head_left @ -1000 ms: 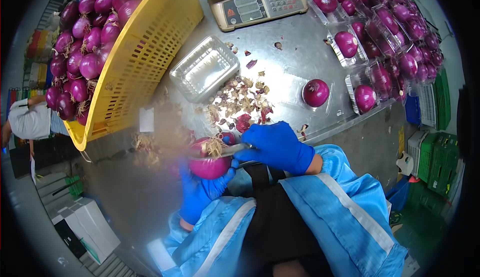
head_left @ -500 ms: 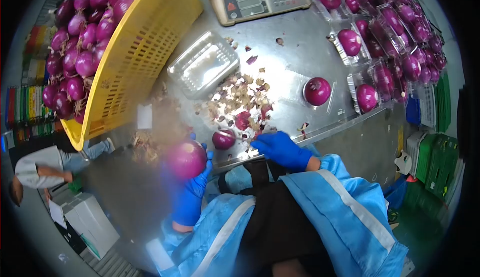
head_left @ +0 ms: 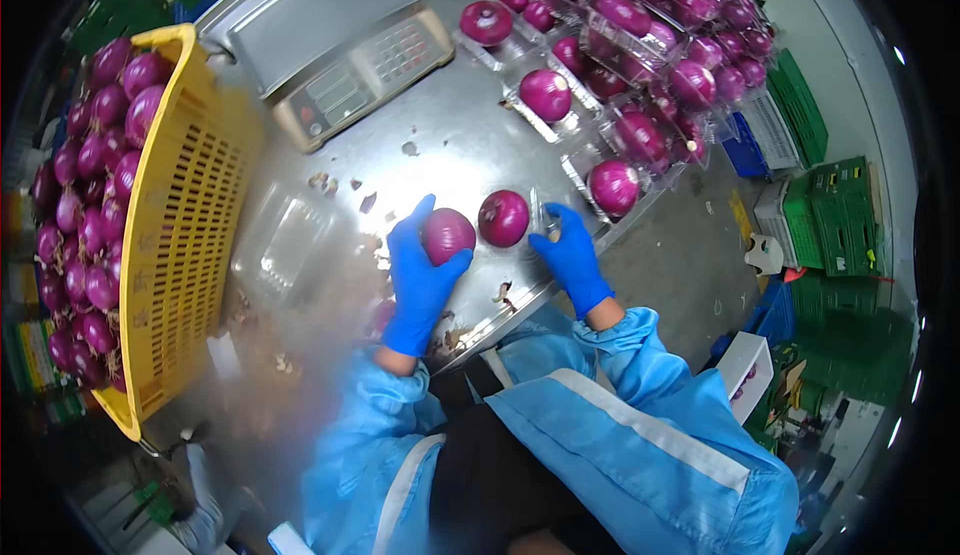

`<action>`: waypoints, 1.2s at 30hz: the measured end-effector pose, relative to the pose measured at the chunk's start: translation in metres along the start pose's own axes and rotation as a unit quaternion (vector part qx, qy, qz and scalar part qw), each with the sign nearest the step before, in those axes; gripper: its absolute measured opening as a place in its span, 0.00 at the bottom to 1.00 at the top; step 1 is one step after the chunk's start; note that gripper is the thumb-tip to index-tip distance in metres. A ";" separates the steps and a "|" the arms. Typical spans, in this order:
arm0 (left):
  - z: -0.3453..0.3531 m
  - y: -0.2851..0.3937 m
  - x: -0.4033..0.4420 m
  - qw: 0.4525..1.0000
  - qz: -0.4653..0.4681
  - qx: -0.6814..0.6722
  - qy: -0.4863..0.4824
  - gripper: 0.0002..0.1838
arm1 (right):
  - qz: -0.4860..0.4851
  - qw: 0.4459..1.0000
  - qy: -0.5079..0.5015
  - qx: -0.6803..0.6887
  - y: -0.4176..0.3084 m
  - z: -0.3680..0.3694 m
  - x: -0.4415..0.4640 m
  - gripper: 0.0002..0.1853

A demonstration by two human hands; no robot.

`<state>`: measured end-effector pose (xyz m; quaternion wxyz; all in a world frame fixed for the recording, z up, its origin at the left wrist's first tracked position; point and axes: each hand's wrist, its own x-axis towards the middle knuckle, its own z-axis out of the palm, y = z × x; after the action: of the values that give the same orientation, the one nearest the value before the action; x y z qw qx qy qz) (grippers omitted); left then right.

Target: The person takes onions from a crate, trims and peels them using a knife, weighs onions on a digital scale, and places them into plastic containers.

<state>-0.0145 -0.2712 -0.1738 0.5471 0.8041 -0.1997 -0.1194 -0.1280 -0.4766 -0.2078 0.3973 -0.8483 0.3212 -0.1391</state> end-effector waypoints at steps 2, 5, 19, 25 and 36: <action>0.016 -0.018 0.009 0.991 0.033 0.128 -0.010 0.41 | 0.032 0.998 -0.060 0.006 0.018 0.002 0.006 0.27; 0.028 -0.028 0.006 0.996 0.028 0.080 -0.001 0.43 | 0.040 0.998 -0.054 0.001 0.026 0.006 0.008 0.23; 0.002 0.099 0.056 0.972 -0.041 -0.231 0.035 0.42 | 0.227 0.824 -0.158 0.494 -0.047 -0.061 0.057 0.10; 0.006 0.183 0.115 0.974 0.041 -0.222 -0.022 0.51 | 0.193 0.702 -0.104 0.677 -0.070 -0.173 0.196 0.04; -0.003 0.140 0.113 0.957 -0.234 -0.164 -0.052 0.24 | 0.066 0.786 0.156 0.595 0.000 -0.352 0.530 0.06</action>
<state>0.0607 -0.3647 -0.0396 0.6167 0.7204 -0.0114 -0.3171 0.0991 -1.0300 0.0091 0.7759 -0.3878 0.2872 -0.4062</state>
